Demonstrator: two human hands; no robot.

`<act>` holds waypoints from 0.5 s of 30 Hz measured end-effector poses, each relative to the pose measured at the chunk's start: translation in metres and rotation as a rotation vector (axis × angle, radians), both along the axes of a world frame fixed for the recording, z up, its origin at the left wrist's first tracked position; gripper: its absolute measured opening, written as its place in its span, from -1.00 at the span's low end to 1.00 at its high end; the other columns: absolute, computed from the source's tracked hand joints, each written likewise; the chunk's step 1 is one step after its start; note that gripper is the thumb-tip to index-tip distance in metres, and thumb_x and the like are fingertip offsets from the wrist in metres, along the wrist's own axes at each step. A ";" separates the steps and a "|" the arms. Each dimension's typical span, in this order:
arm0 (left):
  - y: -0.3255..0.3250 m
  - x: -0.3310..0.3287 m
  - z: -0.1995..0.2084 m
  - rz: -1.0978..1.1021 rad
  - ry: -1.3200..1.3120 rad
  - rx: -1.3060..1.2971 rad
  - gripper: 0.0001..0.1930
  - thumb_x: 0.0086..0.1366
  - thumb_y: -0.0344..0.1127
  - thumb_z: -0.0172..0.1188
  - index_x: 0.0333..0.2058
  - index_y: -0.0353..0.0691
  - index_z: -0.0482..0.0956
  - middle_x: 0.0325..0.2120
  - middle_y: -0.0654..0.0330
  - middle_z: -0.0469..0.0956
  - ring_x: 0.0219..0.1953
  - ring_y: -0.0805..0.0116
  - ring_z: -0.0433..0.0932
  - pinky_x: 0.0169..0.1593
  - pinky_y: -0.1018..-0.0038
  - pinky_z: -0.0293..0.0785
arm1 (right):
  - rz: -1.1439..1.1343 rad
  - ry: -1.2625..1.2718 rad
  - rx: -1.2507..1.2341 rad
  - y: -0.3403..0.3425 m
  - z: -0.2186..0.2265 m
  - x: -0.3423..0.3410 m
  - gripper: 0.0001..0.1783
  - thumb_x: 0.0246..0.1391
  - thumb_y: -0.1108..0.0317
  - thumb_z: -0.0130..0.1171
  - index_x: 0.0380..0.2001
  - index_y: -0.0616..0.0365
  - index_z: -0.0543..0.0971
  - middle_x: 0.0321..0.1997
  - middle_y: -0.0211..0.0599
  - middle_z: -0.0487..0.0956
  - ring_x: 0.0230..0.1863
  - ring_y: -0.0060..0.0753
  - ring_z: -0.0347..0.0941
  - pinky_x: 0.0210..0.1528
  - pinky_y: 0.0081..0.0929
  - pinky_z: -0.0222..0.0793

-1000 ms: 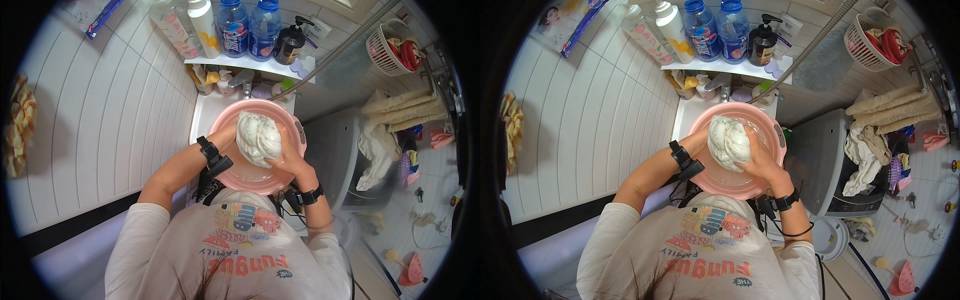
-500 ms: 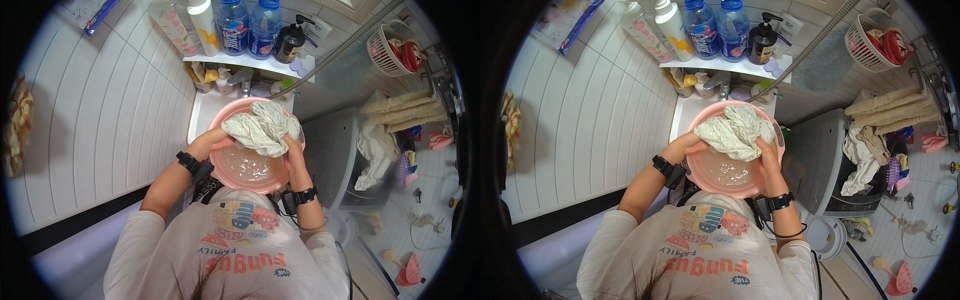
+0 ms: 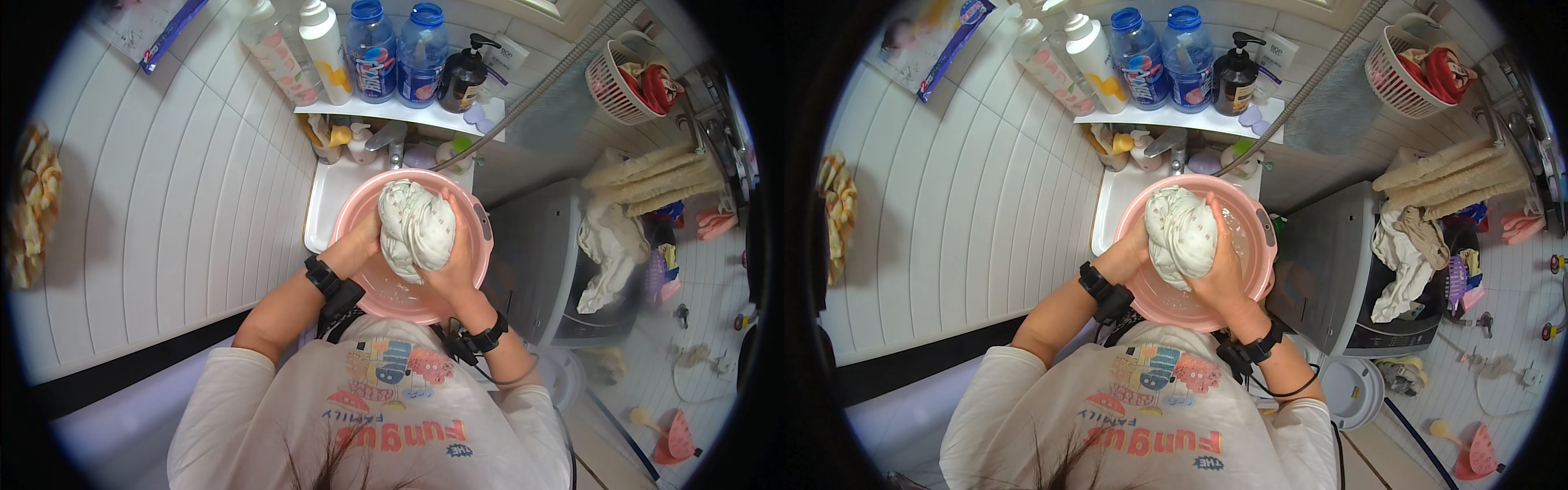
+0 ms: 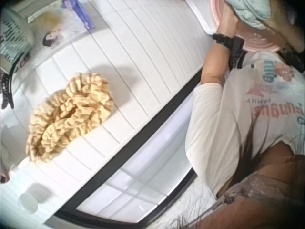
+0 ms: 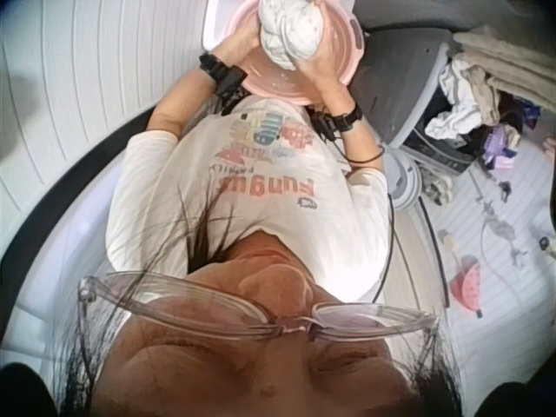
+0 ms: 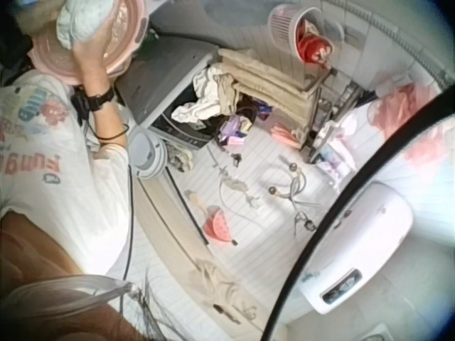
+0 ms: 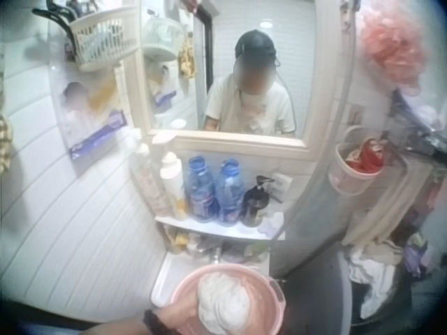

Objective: The person hand washes a light-colored cloth in a pink basin filled with water. They repeatedly submerge, agitate, and wring the cloth, then briefly drain the basin and refill it with fresh water before continuing to wash and wring the cloth.

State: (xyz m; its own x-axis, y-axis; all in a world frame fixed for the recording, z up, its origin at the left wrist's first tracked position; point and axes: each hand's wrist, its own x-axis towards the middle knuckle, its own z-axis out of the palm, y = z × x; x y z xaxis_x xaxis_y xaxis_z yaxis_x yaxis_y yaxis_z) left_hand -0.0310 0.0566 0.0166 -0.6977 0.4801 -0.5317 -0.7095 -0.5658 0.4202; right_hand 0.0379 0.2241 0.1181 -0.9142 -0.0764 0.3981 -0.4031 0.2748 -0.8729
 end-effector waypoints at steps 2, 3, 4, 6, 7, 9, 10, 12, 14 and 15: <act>-0.002 -0.006 0.006 -0.022 0.055 -0.040 -0.58 0.41 0.01 0.04 -0.06 -0.24 0.57 -0.13 0.12 0.63 -0.11 0.30 0.64 -0.02 0.38 0.61 | 0.073 0.079 0.027 0.000 0.009 -0.003 0.06 -0.20 0.46 0.47 0.36 0.23 0.09 0.41 0.07 0.22 0.39 0.04 0.20 0.40 -0.17 0.10; -0.002 -0.009 0.009 -0.027 0.080 -0.064 -0.59 0.40 0.01 0.04 -0.08 -0.24 0.58 -0.17 0.10 0.65 -0.16 0.30 0.66 -0.06 0.39 0.64 | 0.113 0.132 0.062 0.001 0.010 -0.005 0.03 -0.21 0.47 0.47 0.34 0.22 0.13 0.40 0.07 0.23 0.39 0.06 0.20 0.40 -0.11 0.09; -0.006 -0.009 0.013 -0.034 0.104 -0.073 -0.59 0.39 0.00 0.05 -0.09 -0.24 0.58 -0.18 0.10 0.65 -0.17 0.30 0.66 -0.08 0.39 0.64 | 0.153 0.184 0.095 0.003 0.011 -0.007 0.01 -0.22 0.48 0.47 0.32 0.20 0.17 0.39 0.08 0.24 0.39 0.08 0.20 0.40 -0.06 0.08; -0.014 -0.006 0.025 -0.076 0.130 -0.082 -0.60 0.39 0.00 0.05 -0.10 -0.24 0.58 -0.20 0.09 0.64 -0.20 0.30 0.66 -0.11 0.40 0.64 | 0.227 0.244 0.142 0.007 0.010 -0.009 -0.05 -0.23 0.49 0.46 0.28 0.17 0.23 0.38 0.07 0.26 0.39 0.11 0.20 0.40 0.02 0.06; -0.019 -0.003 0.031 -0.107 0.137 -0.078 -0.60 0.38 0.00 0.06 -0.11 -0.24 0.58 -0.21 0.09 0.64 -0.21 0.30 0.67 -0.12 0.40 0.64 | 0.262 0.250 0.157 0.009 0.009 -0.010 -0.07 -0.23 0.49 0.45 0.27 0.15 0.25 0.36 0.06 0.28 0.38 0.12 0.20 0.40 0.05 0.06; -0.026 0.002 0.044 -0.168 0.135 -0.076 -0.61 0.38 -0.01 0.06 -0.12 -0.24 0.58 -0.24 0.08 0.64 -0.24 0.30 0.67 -0.15 0.40 0.65 | 0.338 0.253 0.182 0.012 0.008 -0.009 -0.12 -0.22 0.49 0.43 0.24 0.13 0.29 0.34 0.03 0.31 0.37 0.12 0.22 0.39 0.08 0.06; -0.027 0.003 0.051 -0.200 0.125 -0.075 -0.61 0.37 -0.01 0.07 -0.13 -0.24 0.58 -0.25 0.08 0.64 -0.25 0.30 0.67 -0.16 0.40 0.65 | 0.379 0.253 0.192 0.013 0.008 -0.008 -0.15 -0.20 0.48 0.41 0.24 0.12 0.31 0.33 0.01 0.33 0.36 0.12 0.23 0.39 0.08 0.07; -0.024 0.005 0.064 -0.275 0.079 -0.064 -0.62 0.36 -0.01 0.07 -0.14 -0.24 0.58 -0.27 0.07 0.64 -0.28 0.30 0.67 -0.19 0.40 0.65 | 0.456 0.241 0.219 0.014 0.009 -0.006 -0.21 -0.16 0.47 0.39 0.21 0.12 0.34 0.29 -0.01 0.36 0.34 0.11 0.25 0.37 0.07 0.10; -0.019 0.006 0.077 -0.368 0.022 -0.054 -0.62 0.36 -0.02 0.08 -0.15 -0.25 0.58 -0.30 0.06 0.64 -0.31 0.30 0.67 -0.22 0.40 0.65 | 0.524 0.238 0.232 0.015 0.010 -0.003 -0.26 -0.14 0.46 0.38 0.18 0.12 0.37 0.25 -0.03 0.40 0.30 0.10 0.29 0.34 0.07 0.15; -0.016 0.006 0.083 -0.423 -0.015 -0.046 -0.62 0.35 -0.02 0.08 -0.16 -0.25 0.58 -0.31 0.06 0.64 -0.32 0.30 0.67 -0.24 0.40 0.65 | 0.558 0.217 0.263 0.016 0.011 -0.002 -0.29 -0.13 0.46 0.37 0.16 0.13 0.38 0.22 -0.04 0.41 0.27 0.08 0.32 0.32 0.05 0.18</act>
